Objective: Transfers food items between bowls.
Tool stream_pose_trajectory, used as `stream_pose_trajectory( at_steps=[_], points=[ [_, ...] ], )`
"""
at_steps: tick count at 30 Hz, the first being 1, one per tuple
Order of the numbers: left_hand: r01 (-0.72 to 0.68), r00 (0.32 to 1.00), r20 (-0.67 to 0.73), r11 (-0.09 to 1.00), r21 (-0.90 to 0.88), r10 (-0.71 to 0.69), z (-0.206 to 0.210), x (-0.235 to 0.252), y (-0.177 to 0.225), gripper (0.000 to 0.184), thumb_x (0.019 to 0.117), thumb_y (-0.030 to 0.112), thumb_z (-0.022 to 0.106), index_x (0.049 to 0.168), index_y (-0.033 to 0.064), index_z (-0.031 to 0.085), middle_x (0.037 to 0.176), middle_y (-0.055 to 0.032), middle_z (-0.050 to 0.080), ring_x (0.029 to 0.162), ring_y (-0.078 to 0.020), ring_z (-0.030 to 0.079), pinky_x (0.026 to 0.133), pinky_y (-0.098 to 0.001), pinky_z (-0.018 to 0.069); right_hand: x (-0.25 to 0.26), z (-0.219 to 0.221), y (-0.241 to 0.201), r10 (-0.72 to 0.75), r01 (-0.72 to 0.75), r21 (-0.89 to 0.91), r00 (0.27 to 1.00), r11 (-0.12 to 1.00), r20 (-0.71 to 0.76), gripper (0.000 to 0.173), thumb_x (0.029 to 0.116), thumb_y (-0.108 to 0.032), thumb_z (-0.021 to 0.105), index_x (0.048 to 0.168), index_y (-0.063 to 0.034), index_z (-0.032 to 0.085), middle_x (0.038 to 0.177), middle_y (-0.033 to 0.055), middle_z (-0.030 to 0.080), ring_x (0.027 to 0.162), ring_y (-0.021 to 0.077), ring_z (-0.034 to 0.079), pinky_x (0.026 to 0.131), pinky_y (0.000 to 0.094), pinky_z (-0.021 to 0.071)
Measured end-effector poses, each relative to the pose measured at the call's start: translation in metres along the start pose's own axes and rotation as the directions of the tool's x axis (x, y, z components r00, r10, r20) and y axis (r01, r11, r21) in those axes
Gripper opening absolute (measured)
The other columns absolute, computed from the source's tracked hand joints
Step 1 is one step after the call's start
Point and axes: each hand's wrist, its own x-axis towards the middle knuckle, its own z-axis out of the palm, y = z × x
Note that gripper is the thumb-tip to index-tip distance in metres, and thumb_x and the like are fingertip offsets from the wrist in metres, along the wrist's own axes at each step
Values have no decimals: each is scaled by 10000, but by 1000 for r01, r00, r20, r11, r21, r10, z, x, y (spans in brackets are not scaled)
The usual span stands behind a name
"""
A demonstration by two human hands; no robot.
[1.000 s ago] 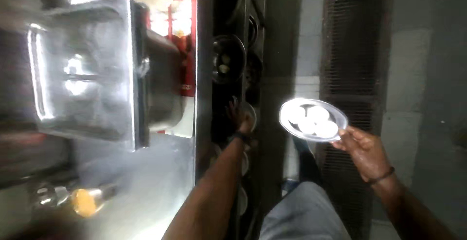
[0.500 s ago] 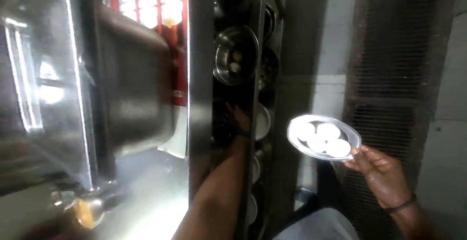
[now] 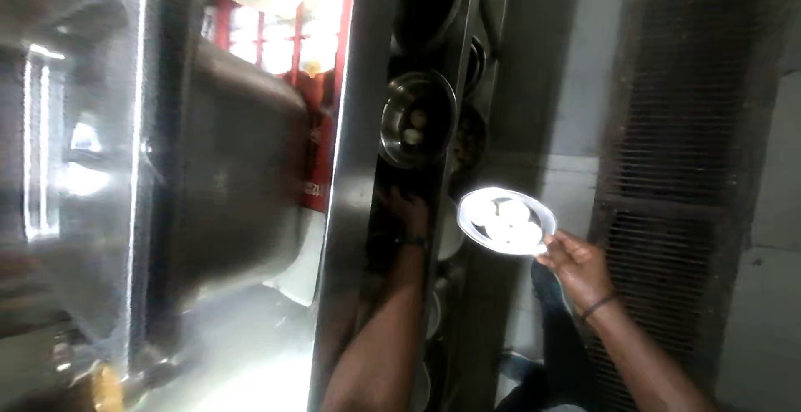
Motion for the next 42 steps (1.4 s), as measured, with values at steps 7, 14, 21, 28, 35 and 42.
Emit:
stream_pose_trajectory(
  at_steps=[7,14,21,28,35,42],
  points=[
    [503,860,460,224,-835,-220,-8,32,49,485,1097,367,461,1454,39,442,1351,-174,559,1107,-262,648,912,-382,578,21,16,3,32,-32,-34,999,999,16,210,1042,-165,612,1172,-42,721,959,64,765,794,150,751,759,329,646],
    [469,863,429,107,-877,-265,9,45,73,404,1067,199,546,1405,-6,463,1281,-176,570,1094,-245,650,895,-341,589,31,35,17,99,-95,-79,994,992,43,240,1046,-184,607,1209,-46,717,966,62,769,798,142,749,764,332,640],
    [361,907,296,192,-913,-301,-28,3,68,296,1047,121,540,1298,-35,527,1160,-159,601,978,-218,655,847,-332,589,45,65,25,110,-99,-119,990,988,86,250,1060,-220,584,1182,-50,721,943,80,756,767,151,726,742,355,617],
    [368,902,279,245,-897,-330,-69,-78,16,345,1038,248,598,1344,103,535,1216,-63,609,1054,-173,632,894,-344,563,88,101,32,44,-34,-75,989,997,143,265,1062,-196,559,1167,-7,714,956,133,739,829,203,724,810,416,613],
    [495,782,342,187,-848,-521,-81,-169,-18,196,1058,83,526,1217,-21,573,980,-103,648,790,-155,655,709,-298,596,135,135,10,-100,115,-131,988,985,120,243,1036,-158,586,1120,17,733,1015,168,739,937,256,709,900,467,567],
    [632,703,444,202,-749,-555,-96,-241,-51,134,1039,57,566,984,-41,639,726,-79,684,582,-134,668,576,-284,608,166,171,-27,26,-2,-173,990,985,136,292,1028,-220,624,1239,-30,691,1158,175,716,1065,275,693,976,472,543]
  ],
)
